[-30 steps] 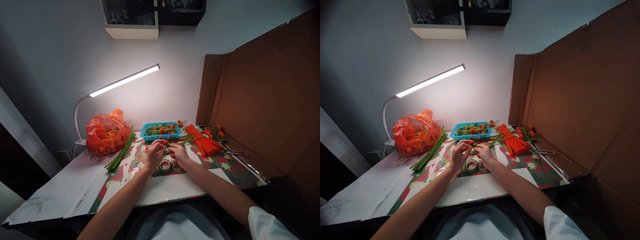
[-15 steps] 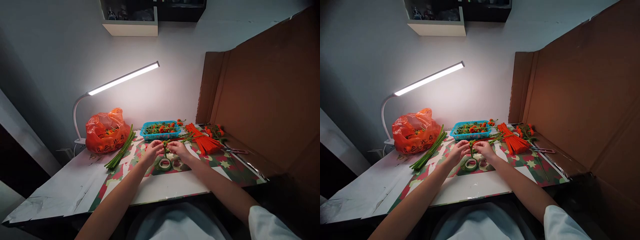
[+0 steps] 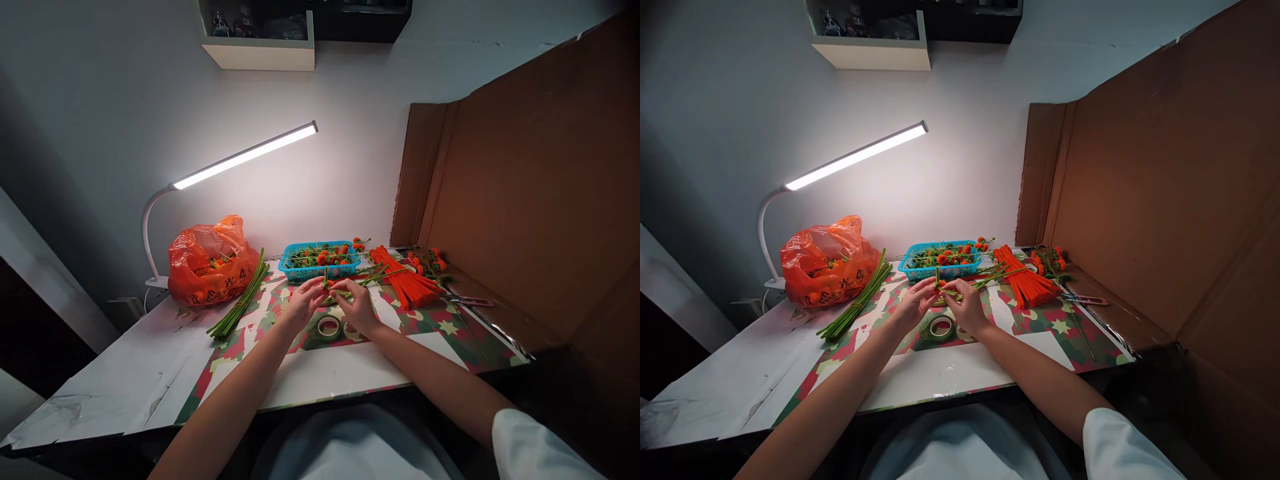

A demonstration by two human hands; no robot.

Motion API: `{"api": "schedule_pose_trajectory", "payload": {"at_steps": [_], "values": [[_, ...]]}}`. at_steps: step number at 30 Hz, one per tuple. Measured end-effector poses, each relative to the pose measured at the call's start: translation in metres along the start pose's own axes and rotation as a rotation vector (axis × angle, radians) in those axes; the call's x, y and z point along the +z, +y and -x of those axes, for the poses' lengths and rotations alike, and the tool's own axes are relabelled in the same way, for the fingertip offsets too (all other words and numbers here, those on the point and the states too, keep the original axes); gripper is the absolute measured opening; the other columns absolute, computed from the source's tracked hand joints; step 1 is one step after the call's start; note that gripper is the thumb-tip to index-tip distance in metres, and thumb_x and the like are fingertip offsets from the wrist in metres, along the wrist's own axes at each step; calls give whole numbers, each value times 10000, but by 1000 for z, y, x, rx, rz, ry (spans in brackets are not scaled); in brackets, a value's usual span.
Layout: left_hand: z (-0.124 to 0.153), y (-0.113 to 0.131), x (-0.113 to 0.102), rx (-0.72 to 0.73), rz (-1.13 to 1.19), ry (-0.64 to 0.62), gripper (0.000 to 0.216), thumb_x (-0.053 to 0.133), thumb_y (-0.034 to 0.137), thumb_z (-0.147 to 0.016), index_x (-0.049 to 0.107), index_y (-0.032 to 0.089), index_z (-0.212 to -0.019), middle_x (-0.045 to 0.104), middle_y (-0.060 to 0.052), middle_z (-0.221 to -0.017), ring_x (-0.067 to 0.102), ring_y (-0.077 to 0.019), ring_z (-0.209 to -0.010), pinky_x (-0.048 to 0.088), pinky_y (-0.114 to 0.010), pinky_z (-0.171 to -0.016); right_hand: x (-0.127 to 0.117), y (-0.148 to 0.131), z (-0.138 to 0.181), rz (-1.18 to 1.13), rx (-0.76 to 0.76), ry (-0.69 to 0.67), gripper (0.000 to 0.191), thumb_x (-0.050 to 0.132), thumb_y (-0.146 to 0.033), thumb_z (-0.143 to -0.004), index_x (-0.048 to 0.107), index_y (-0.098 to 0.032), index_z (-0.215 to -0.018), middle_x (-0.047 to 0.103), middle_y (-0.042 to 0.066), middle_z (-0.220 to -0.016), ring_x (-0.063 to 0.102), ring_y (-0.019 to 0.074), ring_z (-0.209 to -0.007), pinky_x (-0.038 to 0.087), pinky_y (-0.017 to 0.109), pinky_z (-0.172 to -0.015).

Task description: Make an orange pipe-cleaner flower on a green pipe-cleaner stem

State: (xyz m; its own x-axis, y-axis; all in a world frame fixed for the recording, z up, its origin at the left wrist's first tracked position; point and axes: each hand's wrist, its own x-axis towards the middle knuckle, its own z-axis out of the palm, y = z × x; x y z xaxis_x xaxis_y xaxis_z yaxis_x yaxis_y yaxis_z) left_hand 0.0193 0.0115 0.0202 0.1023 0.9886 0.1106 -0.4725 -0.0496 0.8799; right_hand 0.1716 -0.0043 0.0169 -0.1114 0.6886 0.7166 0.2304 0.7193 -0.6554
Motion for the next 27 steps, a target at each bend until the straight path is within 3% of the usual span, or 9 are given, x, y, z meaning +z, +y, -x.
{"api": "schedule_pose_trajectory", "payload": {"at_steps": [4, 7, 15, 22, 27], "values": [[1, 2, 1, 2, -16, -3, 305, 811, 224, -560, 677, 179, -830, 703, -26, -805, 664, -161, -787, 524, -279, -792, 2, 9, -5, -177, 209, 55, 209, 574, -402, -802, 612, -197, -782, 626, 16, -701, 582, 171, -669, 450, 272, -623], [3, 2, 3, 20, -47, 2, 327, 830, 245, -521, 699, 153, -806, 706, -37, -779, 664, -163, -750, 527, -276, -745, 3, 13, -7, -270, 282, 64, 245, 585, -435, -783, 610, -192, -763, 602, 7, -650, 559, 157, -611, 439, 262, -577], [5, -2, 1, 52, -185, -23, 461, 823, 350, -566, 700, 170, -972, 728, -62, -830, 676, -194, -757, 523, -352, -772, -4, 0, -6, -156, 159, -27, 200, 612, -385, -783, 668, -196, -746, 666, 37, -753, 598, 184, -717, 453, 282, -629], [10, 3, 8, 48, -193, 11, 389, 821, 363, -558, 718, 148, -865, 709, -48, -766, 650, -164, -677, 543, -333, -704, -6, -3, -6, -139, 112, -61, 171, 615, -343, -780, 669, -198, -709, 653, 30, -703, 594, 182, -703, 439, 286, -638], [10, 4, 9, 102, -206, 5, 350, 822, 379, -546, 702, 146, -779, 700, -36, -711, 656, -164, -650, 551, -317, -677, -3, 5, -9, -303, 262, -14, 210, 621, -395, -754, 638, -192, -702, 609, 2, -636, 556, 152, -617, 428, 265, -586]]}}
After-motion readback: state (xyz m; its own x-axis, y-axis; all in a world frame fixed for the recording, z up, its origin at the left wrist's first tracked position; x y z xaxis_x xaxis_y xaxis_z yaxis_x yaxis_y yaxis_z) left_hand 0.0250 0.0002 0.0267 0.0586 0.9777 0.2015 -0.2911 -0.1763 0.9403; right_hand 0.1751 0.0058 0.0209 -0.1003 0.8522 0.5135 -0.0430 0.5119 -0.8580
